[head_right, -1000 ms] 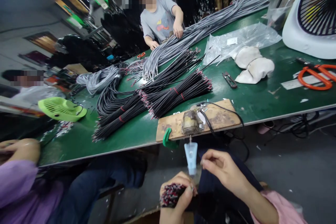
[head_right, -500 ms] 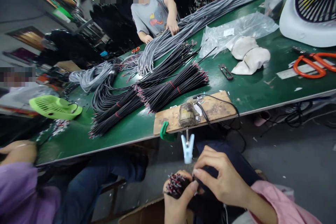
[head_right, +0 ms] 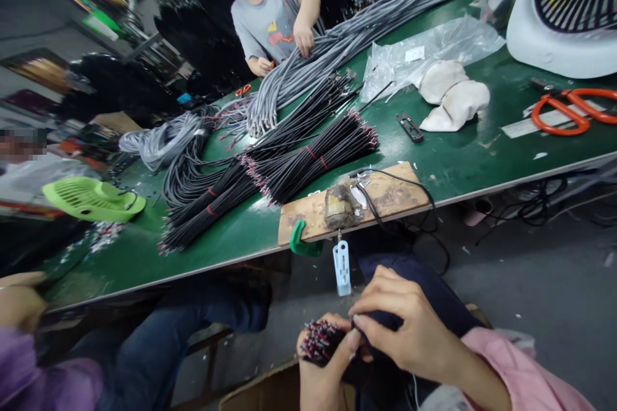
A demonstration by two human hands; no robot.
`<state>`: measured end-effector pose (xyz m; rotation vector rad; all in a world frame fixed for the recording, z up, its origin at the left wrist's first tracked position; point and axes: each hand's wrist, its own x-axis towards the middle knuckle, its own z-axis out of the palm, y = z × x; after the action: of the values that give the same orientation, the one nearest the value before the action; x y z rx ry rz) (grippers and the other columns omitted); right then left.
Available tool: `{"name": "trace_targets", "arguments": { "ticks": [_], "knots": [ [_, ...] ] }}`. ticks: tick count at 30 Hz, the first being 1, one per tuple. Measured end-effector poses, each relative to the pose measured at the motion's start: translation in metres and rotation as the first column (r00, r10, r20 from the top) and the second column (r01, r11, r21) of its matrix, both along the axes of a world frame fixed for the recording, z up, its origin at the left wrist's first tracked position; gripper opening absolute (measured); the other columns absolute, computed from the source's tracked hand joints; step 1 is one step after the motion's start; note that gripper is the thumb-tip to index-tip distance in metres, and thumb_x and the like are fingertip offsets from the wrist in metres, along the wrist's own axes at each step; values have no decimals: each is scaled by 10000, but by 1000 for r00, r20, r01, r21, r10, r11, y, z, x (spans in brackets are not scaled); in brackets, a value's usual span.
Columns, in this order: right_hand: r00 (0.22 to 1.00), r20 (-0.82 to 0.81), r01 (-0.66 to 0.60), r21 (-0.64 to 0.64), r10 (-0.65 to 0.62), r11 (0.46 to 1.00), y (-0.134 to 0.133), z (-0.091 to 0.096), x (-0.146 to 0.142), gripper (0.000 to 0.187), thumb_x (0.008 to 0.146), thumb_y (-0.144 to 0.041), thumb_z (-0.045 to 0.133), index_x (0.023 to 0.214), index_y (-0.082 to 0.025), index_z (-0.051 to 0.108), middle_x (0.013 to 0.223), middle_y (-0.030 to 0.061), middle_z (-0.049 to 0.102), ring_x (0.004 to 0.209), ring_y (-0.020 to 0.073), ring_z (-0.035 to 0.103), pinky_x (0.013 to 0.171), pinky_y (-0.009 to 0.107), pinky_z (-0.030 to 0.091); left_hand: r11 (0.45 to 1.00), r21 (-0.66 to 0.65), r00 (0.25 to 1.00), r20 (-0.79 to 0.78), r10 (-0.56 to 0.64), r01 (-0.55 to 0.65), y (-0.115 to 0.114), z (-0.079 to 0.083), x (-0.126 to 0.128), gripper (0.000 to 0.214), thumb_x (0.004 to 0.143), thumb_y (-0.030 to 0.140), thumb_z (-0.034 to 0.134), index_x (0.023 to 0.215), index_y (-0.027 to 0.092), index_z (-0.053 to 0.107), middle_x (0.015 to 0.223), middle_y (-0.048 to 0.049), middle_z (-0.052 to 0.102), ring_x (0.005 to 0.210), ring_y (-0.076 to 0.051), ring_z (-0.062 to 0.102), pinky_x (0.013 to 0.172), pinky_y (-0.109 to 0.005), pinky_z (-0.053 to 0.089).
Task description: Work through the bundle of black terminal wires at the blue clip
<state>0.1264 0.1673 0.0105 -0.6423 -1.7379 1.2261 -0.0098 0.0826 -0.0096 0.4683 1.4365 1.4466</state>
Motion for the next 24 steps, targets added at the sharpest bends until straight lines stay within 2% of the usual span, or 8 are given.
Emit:
{"name": "trace_targets", "arguments": {
  "ticks": [7, 10, 12, 15, 19, 24],
  "knots": [
    [999, -5, 46, 20, -46, 999, 1, -5, -1, 133, 801, -51, 594, 786, -155, 676, 688, 27, 669, 662, 158, 552, 671, 327, 440, 1000, -12, 1000, 14, -26, 27, 1, 5, 0, 310, 661, 339, 845, 713, 151, 604, 550, -8, 694, 419, -136, 639, 478, -212, 536],
    [994, 6, 111, 50, -112, 993, 0, -9, 2, 189, 807, -40, 592, 903, -173, 686, 768, 29, 679, 716, 163, 569, 737, 352, 445, 999, -10, 999, 31, -41, 41, 3, 8, -1, 325, 663, 368, 843, 707, 144, 612, 539, -4, 686, 416, -116, 623, 477, -193, 524],
    [989, 9, 144, 113, -146, 983, -2, -10, 4, 241, 825, -45, 592, 999, -186, 681, 835, 42, 672, 774, 175, 569, 779, 375, 440, 998, -2, 998, 17, -61, 61, 4, 10, -1, 318, 676, 371, 835, 696, 139, 618, 535, -2, 678, 418, -112, 617, 474, -188, 518],
    [990, 32, 126, 200, -135, 972, -4, -10, 4, 271, 833, -47, 597, 1042, -200, 679, 875, 52, 656, 803, 187, 546, 773, 385, 439, 996, 20, 996, -13, -86, 86, 4, 10, -1, 291, 700, 351, 820, 685, 134, 627, 524, 7, 659, 409, -101, 599, 464, -180, 504],
    [993, 52, 95, 196, -107, 976, -5, -8, 4, 303, 829, -43, 606, 1073, -211, 671, 909, 64, 659, 823, 198, 545, 764, 385, 459, 995, 43, 996, -29, -88, 89, 5, 11, 0, 263, 712, 323, 814, 684, 125, 642, 523, 14, 641, 408, -96, 588, 441, -169, 474],
    [992, 35, 115, 197, -125, 974, -7, -9, 2, 352, 823, -21, 602, 1111, -211, 673, 980, 89, 668, 879, 218, 552, 765, 380, 481, 996, 38, 996, -32, -84, 86, 6, 9, 0, 263, 721, 327, 808, 705, 124, 641, 521, 12, 639, 412, -98, 581, 445, -177, 469]
  ]
}}
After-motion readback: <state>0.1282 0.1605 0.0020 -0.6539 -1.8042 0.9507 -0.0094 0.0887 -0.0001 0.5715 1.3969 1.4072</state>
